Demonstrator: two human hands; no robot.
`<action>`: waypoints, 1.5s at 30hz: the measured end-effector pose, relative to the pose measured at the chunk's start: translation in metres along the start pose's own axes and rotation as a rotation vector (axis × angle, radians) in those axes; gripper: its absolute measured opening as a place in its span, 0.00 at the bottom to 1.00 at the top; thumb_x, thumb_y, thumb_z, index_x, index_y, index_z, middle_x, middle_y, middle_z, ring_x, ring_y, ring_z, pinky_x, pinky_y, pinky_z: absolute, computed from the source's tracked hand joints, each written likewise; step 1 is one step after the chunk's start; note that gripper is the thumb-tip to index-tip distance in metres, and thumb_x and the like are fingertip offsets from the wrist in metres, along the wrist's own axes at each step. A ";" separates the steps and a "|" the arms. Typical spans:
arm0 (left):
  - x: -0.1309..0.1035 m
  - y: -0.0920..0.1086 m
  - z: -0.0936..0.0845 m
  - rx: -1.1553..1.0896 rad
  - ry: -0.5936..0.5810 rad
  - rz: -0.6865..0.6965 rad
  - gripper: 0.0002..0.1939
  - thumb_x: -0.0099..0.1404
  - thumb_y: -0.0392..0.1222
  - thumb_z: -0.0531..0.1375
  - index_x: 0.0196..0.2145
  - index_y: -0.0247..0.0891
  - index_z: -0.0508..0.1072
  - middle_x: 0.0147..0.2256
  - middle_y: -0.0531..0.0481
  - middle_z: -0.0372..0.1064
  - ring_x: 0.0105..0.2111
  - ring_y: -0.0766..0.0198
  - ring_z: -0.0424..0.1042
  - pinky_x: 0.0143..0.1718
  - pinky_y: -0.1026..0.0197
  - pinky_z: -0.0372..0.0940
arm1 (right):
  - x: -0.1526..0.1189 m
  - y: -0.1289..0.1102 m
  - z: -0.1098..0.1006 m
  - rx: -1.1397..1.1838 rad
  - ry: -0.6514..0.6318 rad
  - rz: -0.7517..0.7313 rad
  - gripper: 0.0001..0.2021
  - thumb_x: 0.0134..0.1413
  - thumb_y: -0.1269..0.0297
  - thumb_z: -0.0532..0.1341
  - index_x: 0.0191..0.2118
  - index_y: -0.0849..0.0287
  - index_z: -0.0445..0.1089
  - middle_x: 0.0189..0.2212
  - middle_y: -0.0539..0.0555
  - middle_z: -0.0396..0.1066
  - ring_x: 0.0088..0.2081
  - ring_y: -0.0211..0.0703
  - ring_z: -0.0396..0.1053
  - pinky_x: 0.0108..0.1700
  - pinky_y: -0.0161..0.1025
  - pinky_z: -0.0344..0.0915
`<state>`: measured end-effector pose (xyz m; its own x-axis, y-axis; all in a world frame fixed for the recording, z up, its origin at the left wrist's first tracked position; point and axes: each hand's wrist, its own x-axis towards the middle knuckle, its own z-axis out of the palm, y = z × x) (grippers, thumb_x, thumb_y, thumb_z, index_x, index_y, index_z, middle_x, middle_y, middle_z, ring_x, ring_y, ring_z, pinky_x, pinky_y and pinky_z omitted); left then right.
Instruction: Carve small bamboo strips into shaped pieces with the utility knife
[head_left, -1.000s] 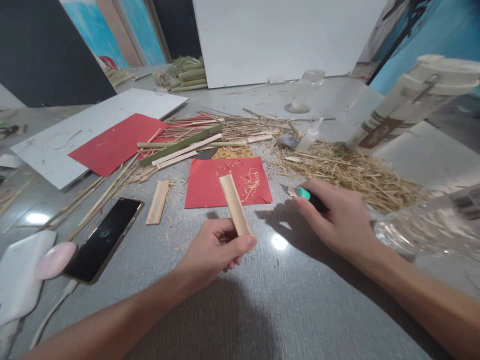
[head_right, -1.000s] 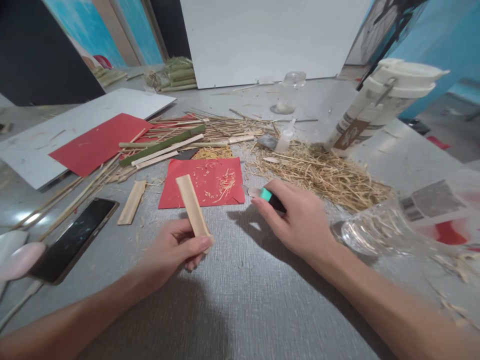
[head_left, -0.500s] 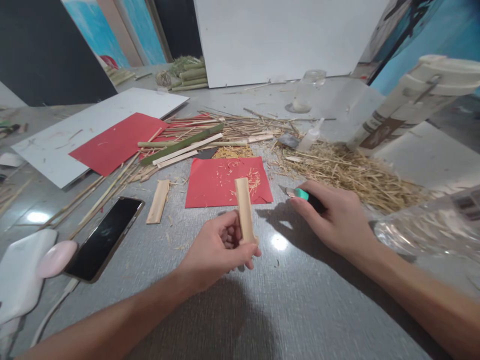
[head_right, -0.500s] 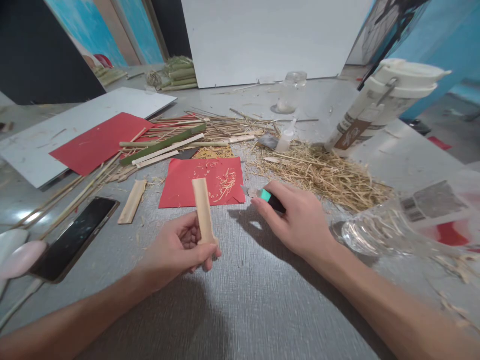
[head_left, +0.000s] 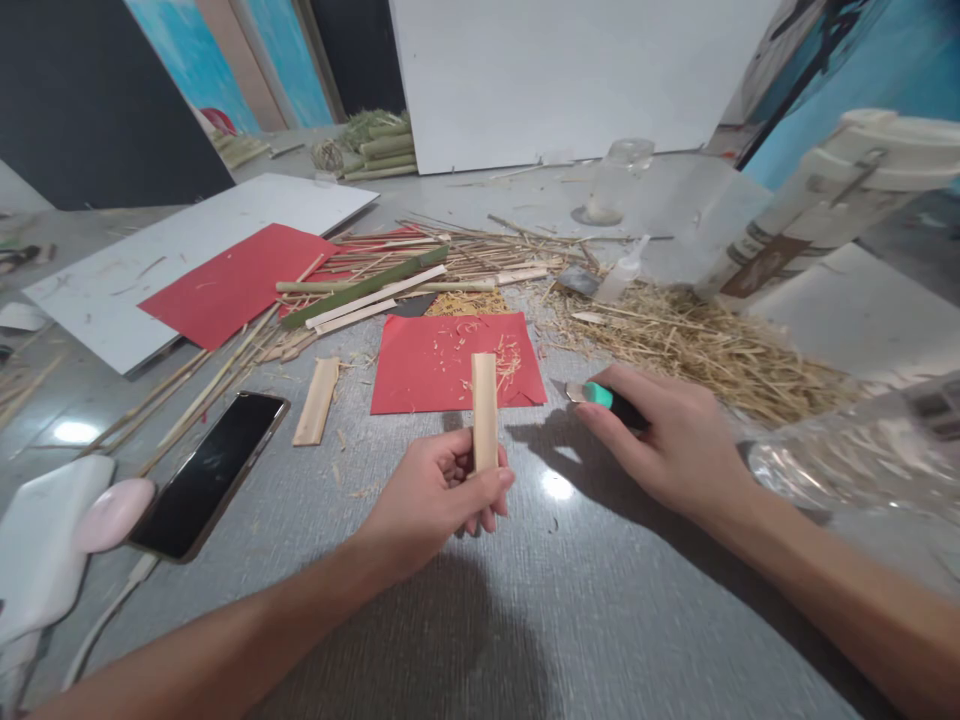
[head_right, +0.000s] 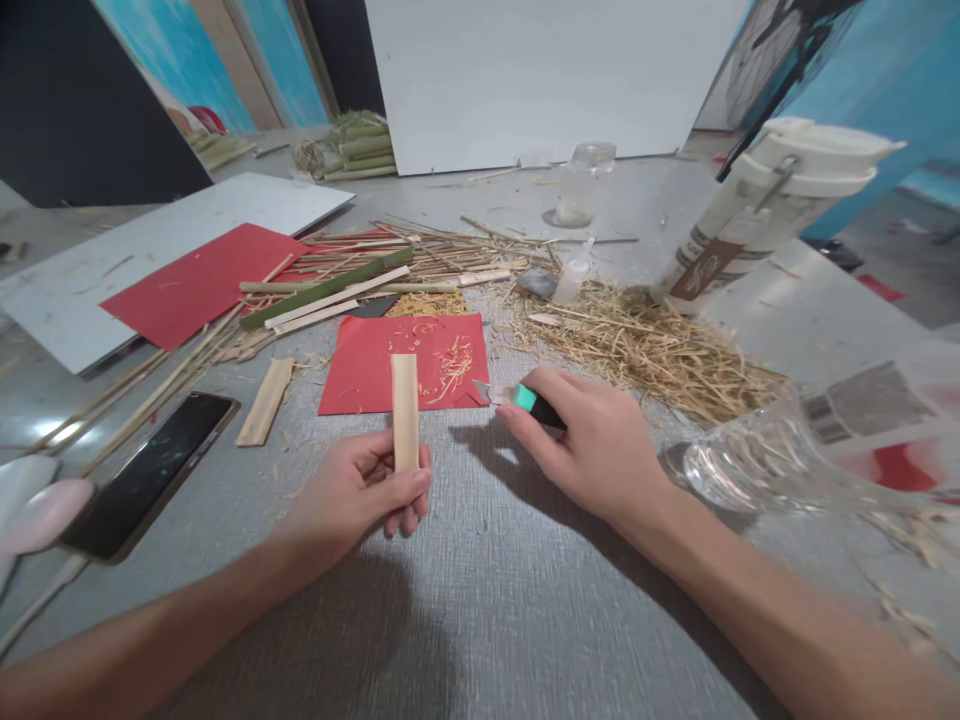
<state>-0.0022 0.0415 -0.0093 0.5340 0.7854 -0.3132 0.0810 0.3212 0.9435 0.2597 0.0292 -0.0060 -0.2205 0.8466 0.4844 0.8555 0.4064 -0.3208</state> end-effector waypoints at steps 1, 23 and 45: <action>0.000 0.000 0.000 0.002 0.001 -0.004 0.11 0.65 0.45 0.67 0.35 0.36 0.72 0.24 0.54 0.72 0.21 0.72 0.70 0.21 0.70 0.62 | 0.000 0.000 0.000 0.000 -0.003 0.004 0.17 0.76 0.52 0.56 0.35 0.55 0.66 0.24 0.47 0.65 0.26 0.40 0.65 0.31 0.39 0.57; -0.007 0.005 -0.003 0.295 -0.144 0.063 0.19 0.73 0.55 0.61 0.44 0.40 0.85 0.24 0.56 0.59 0.24 0.68 0.53 0.25 0.63 0.47 | -0.002 -0.010 -0.008 0.159 0.042 -0.265 0.13 0.69 0.58 0.65 0.54 0.55 0.71 0.33 0.51 0.75 0.29 0.42 0.70 0.31 0.39 0.63; -0.003 0.000 -0.016 -0.101 0.042 0.267 0.18 0.71 0.45 0.65 0.56 0.41 0.72 0.26 0.54 0.77 0.21 0.69 0.71 0.24 0.67 0.65 | 0.000 -0.011 -0.006 0.205 -0.104 -0.388 0.07 0.66 0.73 0.56 0.38 0.55 0.69 0.26 0.49 0.68 0.24 0.38 0.62 0.27 0.37 0.56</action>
<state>-0.0173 0.0475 -0.0103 0.4892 0.8700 -0.0615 -0.1429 0.1495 0.9784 0.2527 0.0227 0.0023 -0.5615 0.6436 0.5201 0.5918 0.7516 -0.2913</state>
